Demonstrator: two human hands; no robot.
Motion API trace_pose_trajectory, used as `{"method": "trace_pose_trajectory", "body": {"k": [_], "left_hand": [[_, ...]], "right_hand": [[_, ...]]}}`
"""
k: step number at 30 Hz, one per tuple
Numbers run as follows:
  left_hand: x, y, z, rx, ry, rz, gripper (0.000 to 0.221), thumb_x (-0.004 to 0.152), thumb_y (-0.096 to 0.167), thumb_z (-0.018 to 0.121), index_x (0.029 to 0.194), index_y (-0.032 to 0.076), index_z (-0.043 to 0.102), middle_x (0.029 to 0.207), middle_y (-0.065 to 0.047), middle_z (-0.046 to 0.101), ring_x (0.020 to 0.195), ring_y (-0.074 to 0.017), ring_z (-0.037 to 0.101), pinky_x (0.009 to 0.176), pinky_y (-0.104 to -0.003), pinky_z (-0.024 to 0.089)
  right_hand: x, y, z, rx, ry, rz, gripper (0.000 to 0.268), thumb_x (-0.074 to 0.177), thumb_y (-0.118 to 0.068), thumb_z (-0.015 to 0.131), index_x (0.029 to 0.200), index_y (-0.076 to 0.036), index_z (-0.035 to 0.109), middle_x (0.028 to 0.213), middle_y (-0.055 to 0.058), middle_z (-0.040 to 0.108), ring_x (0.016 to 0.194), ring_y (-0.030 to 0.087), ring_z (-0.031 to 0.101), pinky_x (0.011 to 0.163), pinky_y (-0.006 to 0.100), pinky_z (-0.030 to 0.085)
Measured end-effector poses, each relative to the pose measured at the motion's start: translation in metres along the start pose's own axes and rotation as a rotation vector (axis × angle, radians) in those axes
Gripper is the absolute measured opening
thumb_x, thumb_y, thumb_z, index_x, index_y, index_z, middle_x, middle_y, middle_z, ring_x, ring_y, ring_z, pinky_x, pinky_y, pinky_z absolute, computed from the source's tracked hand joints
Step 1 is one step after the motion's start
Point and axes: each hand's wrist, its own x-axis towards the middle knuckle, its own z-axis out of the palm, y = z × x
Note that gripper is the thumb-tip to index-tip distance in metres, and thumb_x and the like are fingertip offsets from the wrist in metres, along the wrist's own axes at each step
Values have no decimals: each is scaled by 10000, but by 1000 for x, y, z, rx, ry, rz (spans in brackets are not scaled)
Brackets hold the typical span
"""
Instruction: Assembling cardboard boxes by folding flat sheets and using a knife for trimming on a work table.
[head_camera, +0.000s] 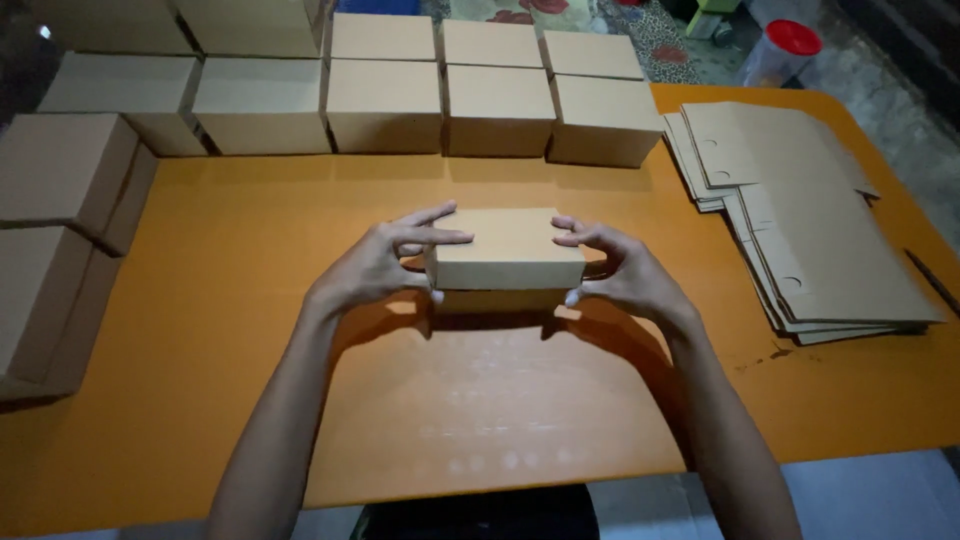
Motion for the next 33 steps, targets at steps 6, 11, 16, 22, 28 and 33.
{"method": "trace_pose_trajectory", "body": {"k": [6,11,16,22,28,33], "left_hand": [[-2,-14,2,-10,-15,36,843,526,-4,958,1300,219,711,1648,-167,391,1415,-515,417,1094,-620,447],[-9,-16,10,62,18,69,768,573,51,970,1281,233,733,1683,-119,328,1441,-476,388,1116,-559,450],[-13,-28,13,8,29,0,723,638,66,957,1297,250,726,1732,-123,154,1277,-450,500,1019,-496,531],[-19,-27,24,-17,62,65,733,645,167,976,1320,260,704,1736,-167,45,1132,-362,471,974,-461,523],[-34,11,47,-134,114,-25,604,791,272,844,1345,251,603,1745,-112,24,1498,-420,312,1142,-581,361],[-21,-15,72,-114,210,12,525,1054,443,399,1462,112,378,1682,-290,-185,1486,-609,-37,1213,-682,18]], "right_hand": [[-2,4,1,97,-9,47,752,540,132,918,1223,-52,664,1587,188,471,1138,385,655,887,452,644],[-5,2,9,14,11,39,689,570,87,932,1199,-29,674,1570,207,481,1136,411,630,845,456,653],[-8,-1,13,-20,17,60,672,599,65,935,1208,-38,669,1593,180,464,1194,446,620,921,484,617],[-17,-35,35,5,53,139,598,672,31,908,1198,-21,628,1667,136,338,1326,490,508,992,526,576],[-12,-2,40,3,109,146,543,747,5,877,1175,15,543,1669,225,272,1261,558,536,1002,556,562],[-15,36,45,-7,155,163,452,881,-42,781,1226,-46,489,1650,198,329,1245,533,566,989,575,559]]}}
